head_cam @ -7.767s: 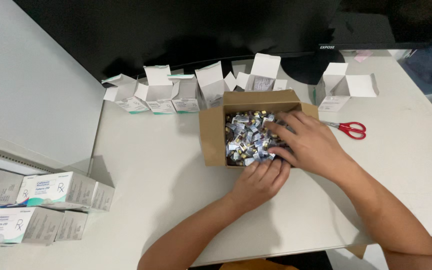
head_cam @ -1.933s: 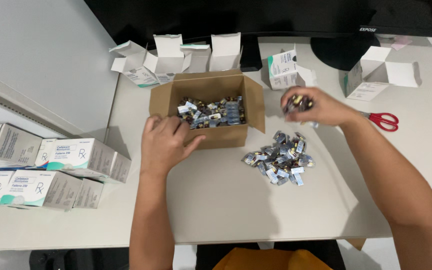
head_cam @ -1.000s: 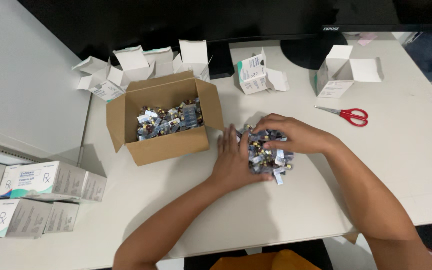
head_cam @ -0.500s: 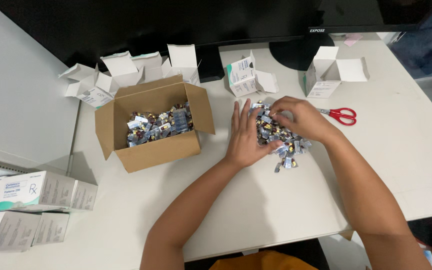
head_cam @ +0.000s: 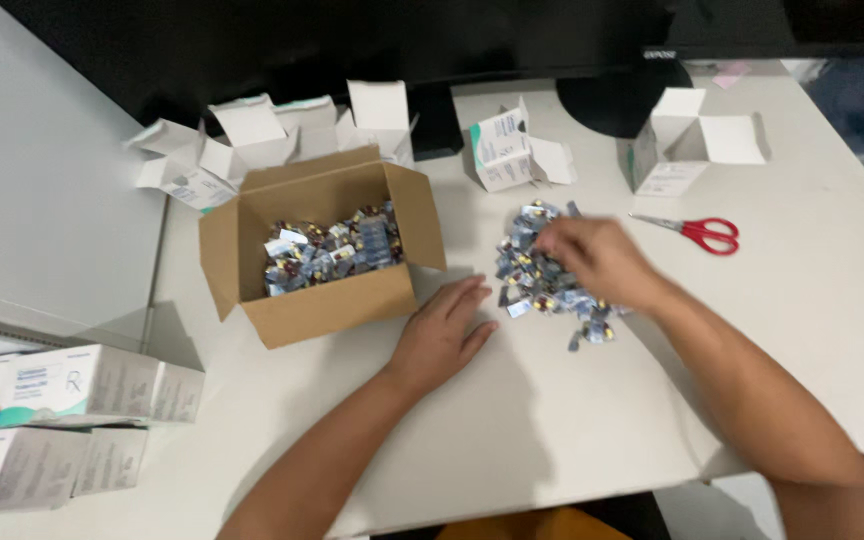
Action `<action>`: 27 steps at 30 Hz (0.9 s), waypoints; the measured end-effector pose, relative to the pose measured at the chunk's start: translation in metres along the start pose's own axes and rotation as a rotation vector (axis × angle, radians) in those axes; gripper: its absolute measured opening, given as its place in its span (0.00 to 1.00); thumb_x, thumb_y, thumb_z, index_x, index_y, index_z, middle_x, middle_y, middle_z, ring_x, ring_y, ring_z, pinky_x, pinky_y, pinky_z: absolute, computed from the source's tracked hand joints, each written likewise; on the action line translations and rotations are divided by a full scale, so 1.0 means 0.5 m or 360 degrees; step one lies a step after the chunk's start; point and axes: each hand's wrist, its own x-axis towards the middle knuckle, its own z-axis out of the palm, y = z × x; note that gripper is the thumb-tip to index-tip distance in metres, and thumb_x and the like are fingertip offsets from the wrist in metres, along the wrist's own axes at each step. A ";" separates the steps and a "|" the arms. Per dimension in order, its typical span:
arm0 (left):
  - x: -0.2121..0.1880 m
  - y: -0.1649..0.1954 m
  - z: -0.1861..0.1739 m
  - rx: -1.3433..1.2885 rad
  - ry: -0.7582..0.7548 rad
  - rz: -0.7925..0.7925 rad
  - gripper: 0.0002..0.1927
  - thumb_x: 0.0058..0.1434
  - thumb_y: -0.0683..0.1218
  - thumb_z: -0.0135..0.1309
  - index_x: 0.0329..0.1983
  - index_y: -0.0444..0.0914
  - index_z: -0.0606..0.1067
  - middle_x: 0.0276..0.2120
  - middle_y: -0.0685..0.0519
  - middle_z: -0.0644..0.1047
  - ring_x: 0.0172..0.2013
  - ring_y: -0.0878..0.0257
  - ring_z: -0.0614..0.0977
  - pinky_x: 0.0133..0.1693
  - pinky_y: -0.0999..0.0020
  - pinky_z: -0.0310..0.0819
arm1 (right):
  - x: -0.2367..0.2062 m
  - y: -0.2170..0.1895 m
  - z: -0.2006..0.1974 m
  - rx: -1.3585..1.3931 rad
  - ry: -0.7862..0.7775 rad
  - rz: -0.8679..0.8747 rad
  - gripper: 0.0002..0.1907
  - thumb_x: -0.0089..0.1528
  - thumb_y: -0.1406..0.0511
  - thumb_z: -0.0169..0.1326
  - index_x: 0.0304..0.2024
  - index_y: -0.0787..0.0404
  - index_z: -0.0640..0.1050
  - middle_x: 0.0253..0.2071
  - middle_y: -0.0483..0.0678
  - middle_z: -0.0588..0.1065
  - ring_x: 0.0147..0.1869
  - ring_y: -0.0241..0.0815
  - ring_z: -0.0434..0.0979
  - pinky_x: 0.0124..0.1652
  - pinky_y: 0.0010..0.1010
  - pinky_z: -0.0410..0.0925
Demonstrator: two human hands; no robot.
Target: The person uses red scissors to cut individual blister packs from a strip, then places the cut pieces into a cardboard box. They also stack empty medicine boxes and gather loose blister pieces on the table.
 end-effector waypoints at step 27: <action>0.031 -0.072 -0.017 -0.0067 0.0646 -0.0805 0.47 0.67 0.50 0.60 0.77 0.32 0.45 0.72 0.23 0.24 0.73 0.22 0.27 0.70 0.28 0.33 | -0.046 -0.055 0.058 -0.0667 -0.0273 -0.0789 0.12 0.56 0.66 0.58 0.43 0.58 0.83 0.48 0.44 0.77 0.51 0.41 0.73 0.45 0.37 0.64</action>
